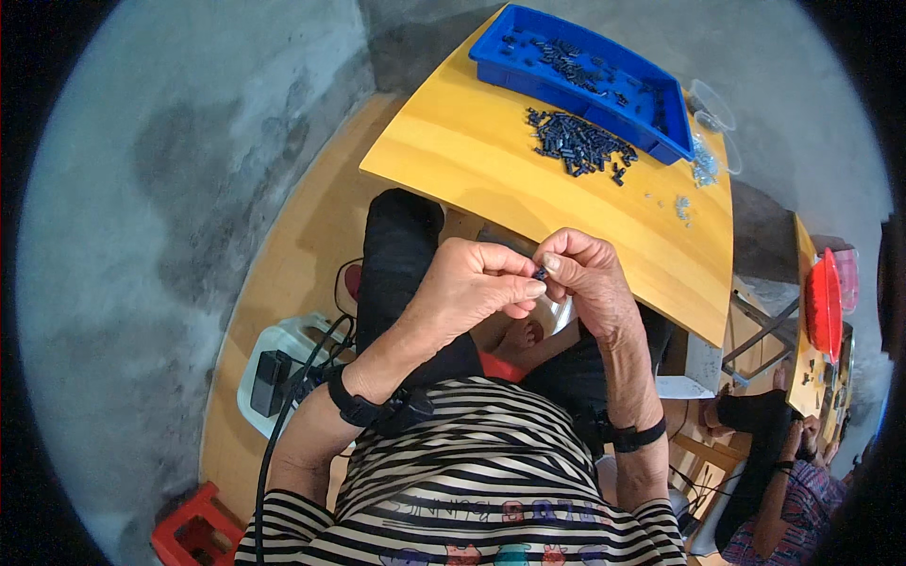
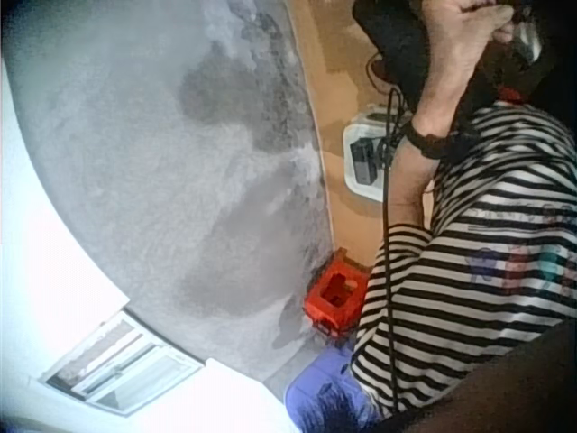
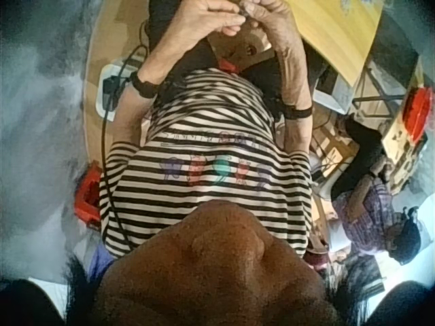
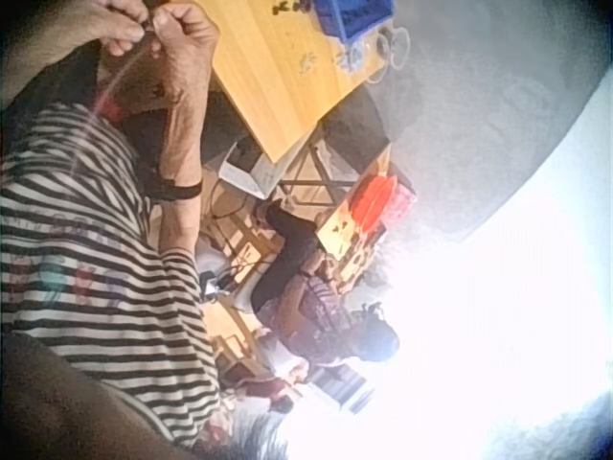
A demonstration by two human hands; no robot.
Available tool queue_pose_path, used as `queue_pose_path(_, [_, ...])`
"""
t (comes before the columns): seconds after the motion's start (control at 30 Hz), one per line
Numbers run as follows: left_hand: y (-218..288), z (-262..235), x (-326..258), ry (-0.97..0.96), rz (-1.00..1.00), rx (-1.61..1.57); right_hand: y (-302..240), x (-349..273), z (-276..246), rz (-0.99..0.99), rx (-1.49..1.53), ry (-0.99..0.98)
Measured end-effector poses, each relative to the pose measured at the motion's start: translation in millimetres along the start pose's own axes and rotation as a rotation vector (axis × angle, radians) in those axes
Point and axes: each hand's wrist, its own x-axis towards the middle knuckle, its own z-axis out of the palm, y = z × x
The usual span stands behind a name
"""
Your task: Assembling small black plastic components by attaching silver metal clips.
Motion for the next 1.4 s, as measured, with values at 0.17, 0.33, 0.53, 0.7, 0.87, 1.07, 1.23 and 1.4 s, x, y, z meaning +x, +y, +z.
queue_pose_path(0.17, [-6,7,18,-0.003,0.058,0.054,-10,0,-9,-0.014,-0.149,0.066])
queue_pose_path(0.33, [-18,16,43,-0.014,0.328,0.138,-23,0,-24,-0.027,-0.313,0.127])
queue_pose_path(0.53, [-11,27,82,0.152,0.662,0.634,-39,13,-51,-0.083,-0.462,0.186])
queue_pose_path(0.7, [-24,28,115,0.198,0.764,0.758,-32,28,-68,-0.017,-0.559,0.281])
queue_pose_path(0.87, [-27,28,124,0.204,0.774,0.888,-25,37,-75,0.008,-0.550,0.298])
queue_pose_path(1.07, [-29,26,124,0.215,0.773,0.841,-23,39,-76,-0.016,-0.532,0.291])
queue_pose_path(1.23, [-30,24,124,0.214,0.767,0.848,-24,41,-71,-0.006,-0.525,0.288])
queue_pose_path(1.4, [-29,25,124,0.223,0.746,0.847,-26,43,-67,0.020,-0.515,0.309])
